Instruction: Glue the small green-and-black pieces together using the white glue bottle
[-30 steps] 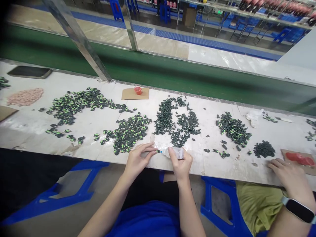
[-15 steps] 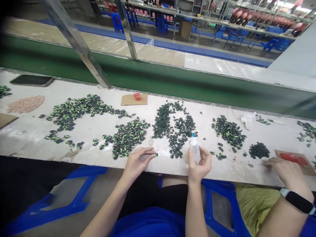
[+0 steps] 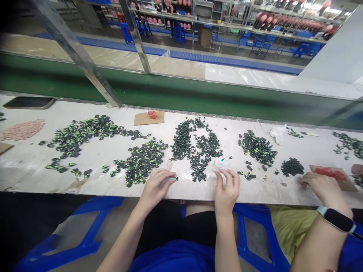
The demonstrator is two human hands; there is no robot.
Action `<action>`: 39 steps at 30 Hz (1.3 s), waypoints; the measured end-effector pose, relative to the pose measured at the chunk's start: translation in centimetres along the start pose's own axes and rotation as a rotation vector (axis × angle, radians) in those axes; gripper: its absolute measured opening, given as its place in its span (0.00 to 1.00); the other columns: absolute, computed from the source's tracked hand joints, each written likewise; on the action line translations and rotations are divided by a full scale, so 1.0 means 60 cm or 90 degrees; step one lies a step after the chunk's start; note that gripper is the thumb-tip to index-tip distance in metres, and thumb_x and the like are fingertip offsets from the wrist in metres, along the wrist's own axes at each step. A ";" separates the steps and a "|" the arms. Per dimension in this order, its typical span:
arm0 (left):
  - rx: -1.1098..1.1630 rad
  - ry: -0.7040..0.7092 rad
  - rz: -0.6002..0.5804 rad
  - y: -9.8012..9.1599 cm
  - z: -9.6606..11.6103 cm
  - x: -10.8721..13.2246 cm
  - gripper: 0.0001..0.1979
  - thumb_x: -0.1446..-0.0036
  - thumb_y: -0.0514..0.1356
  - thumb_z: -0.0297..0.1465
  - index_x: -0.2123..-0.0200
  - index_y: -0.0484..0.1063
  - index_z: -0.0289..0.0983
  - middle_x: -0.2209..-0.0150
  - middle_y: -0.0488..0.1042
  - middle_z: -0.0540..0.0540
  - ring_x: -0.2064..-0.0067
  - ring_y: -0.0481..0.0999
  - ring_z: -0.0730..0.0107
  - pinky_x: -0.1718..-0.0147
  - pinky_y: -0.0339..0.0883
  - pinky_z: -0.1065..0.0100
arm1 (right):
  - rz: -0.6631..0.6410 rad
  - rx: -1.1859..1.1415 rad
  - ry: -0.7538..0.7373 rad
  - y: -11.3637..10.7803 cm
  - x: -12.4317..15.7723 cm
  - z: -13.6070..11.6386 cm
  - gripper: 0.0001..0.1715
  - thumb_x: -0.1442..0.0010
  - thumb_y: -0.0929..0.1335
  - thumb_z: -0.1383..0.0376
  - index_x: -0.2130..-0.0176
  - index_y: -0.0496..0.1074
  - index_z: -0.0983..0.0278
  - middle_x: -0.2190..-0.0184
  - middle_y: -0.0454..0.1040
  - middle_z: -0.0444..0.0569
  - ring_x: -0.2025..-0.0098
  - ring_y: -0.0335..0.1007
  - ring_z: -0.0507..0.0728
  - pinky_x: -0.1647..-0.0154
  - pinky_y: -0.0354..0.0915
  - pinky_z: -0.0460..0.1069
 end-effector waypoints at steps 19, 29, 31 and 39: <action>-0.044 0.053 0.014 -0.002 0.005 -0.001 0.06 0.40 0.58 0.28 0.64 0.75 0.41 0.63 0.76 0.45 0.57 0.71 0.61 0.56 0.66 0.57 | -0.375 0.067 -0.038 0.024 0.018 0.000 0.20 0.34 0.58 0.57 0.69 0.72 0.61 0.67 0.71 0.52 0.65 0.70 0.59 0.68 0.67 0.51; 0.008 -0.036 -0.020 0.003 -0.002 0.003 0.07 0.40 0.57 0.27 0.64 0.76 0.41 0.65 0.79 0.47 0.54 0.73 0.60 0.54 0.65 0.57 | -0.315 -0.102 0.118 0.019 0.010 -0.032 0.13 0.39 0.65 0.56 0.61 0.72 0.63 0.69 0.75 0.48 0.73 0.69 0.53 0.70 0.67 0.48; 0.005 -0.067 -0.008 0.004 -0.003 0.005 0.07 0.40 0.57 0.28 0.65 0.76 0.40 0.63 0.78 0.46 0.55 0.74 0.61 0.54 0.66 0.58 | -0.319 -0.137 0.114 0.026 0.010 -0.037 0.15 0.40 0.66 0.57 0.58 0.74 0.63 0.69 0.75 0.48 0.72 0.70 0.54 0.69 0.68 0.48; 0.021 -0.093 0.032 0.005 -0.002 0.001 0.07 0.41 0.58 0.30 0.63 0.77 0.40 0.63 0.77 0.44 0.59 0.76 0.63 0.58 0.69 0.61 | -0.340 -0.291 0.299 0.057 0.026 -0.045 0.13 0.44 0.69 0.55 0.65 0.76 0.62 0.66 0.81 0.50 0.64 0.78 0.59 0.65 0.74 0.52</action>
Point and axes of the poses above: each hand's wrist, its own x-axis away from the middle knuckle, its own y-axis out of the palm, z = x × y, the point moved 2 cm from there along -x, towards the middle knuckle
